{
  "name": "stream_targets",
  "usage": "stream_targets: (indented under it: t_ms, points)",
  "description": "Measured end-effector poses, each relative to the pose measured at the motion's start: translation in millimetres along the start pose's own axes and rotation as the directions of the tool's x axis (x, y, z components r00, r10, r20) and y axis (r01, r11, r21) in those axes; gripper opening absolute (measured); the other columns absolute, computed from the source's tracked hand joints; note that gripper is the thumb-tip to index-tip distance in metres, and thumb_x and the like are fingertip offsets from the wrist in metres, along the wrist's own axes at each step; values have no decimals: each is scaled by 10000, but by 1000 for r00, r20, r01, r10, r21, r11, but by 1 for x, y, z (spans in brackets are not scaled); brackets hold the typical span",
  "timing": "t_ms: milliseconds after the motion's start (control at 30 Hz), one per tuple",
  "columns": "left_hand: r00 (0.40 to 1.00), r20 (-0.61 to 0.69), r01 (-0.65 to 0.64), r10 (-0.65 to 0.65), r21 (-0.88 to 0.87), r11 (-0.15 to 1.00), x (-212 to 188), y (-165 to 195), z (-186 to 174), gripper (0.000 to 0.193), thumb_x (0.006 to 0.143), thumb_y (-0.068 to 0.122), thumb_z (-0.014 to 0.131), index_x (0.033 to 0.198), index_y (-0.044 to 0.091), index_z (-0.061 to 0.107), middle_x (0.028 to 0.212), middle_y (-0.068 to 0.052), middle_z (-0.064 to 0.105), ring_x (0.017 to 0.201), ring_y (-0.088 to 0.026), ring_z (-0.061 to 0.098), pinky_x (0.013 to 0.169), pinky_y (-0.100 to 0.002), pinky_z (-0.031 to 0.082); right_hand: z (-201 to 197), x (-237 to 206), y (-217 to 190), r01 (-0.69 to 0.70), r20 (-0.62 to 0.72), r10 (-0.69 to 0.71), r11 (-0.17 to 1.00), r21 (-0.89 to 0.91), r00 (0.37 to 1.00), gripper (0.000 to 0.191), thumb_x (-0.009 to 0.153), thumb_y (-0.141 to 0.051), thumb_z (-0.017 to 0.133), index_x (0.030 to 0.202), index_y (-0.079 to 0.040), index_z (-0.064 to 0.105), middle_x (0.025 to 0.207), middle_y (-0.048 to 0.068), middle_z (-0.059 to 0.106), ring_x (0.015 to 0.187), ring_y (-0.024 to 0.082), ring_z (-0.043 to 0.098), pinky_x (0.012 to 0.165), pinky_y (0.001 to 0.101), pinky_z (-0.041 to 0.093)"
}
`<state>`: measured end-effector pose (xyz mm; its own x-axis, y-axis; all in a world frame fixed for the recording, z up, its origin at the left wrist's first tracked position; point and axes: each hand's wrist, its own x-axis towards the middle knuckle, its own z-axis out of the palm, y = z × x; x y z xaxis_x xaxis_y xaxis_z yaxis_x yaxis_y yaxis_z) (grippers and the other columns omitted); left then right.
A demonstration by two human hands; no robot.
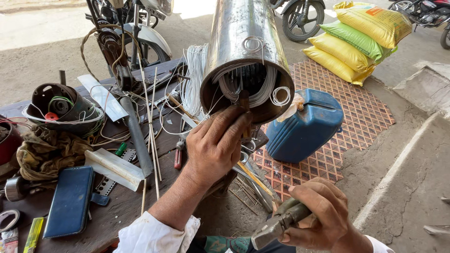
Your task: The person works on a cylindrical electric motor housing filled with white enameled wire coils. They tap components inside the housing with a mallet, rearrange and press the wire coils by hand, twist wire ends, and use pliers to cut and adjust the wire leads.
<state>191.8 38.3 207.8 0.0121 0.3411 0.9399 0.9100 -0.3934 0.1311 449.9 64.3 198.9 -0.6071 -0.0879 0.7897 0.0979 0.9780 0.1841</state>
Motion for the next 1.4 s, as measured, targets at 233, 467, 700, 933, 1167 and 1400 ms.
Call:
stream_targets:
  t_ms: [233,467,700,933,1167,1400]
  points:
    - [1000,17,13,-14,18,1000,0,-2,3,469,812,53,699,1281,65,698,1279,-117,694,1061,-233,732,824,-355,599,37,2,36,-184,-12,184,981,-68,983,530,897,-307,820,1373,-261,593,989,64,626,759,167,677,564,313,613]
    - [999,-39,21,-18,67,998,-1,0,10,391,888,50,703,1277,83,707,1287,-87,687,1082,-213,737,853,-337,602,53,-11,42,48,-111,-72,977,-209,991,363,983,-305,753,1319,-350,625,1012,65,586,779,149,649,614,267,612]
    - [997,-59,61,-56,83,995,2,4,14,335,960,124,745,1288,68,698,1277,-92,682,1048,-212,731,859,-333,590,59,0,48,-11,-94,-5,986,-165,996,463,959,-288,745,1387,-301,570,994,74,589,740,107,618,592,294,587]
    - [994,-45,100,-96,93,991,4,6,18,409,882,139,727,1281,53,701,1244,-118,679,1035,-239,725,858,-359,589,45,10,36,-131,-6,132,979,-154,991,472,965,-229,743,1402,-213,566,979,95,572,771,176,639,620,336,603]
    - [987,-77,148,-142,87,985,3,8,22,375,901,124,730,1270,61,706,1232,-117,681,1003,-257,716,851,-362,586,53,14,32,-179,-1,182,965,-193,983,596,968,-236,817,1470,-216,495,1027,96,577,774,158,609,610,307,583]
    - [986,-65,160,-154,105,981,2,9,22,399,871,106,720,1268,61,710,1228,-118,682,1009,-251,721,857,-362,593,51,18,21,-216,-39,213,949,-230,976,634,874,-215,793,1447,-199,523,987,112,592,682,135,578,500,305,499]
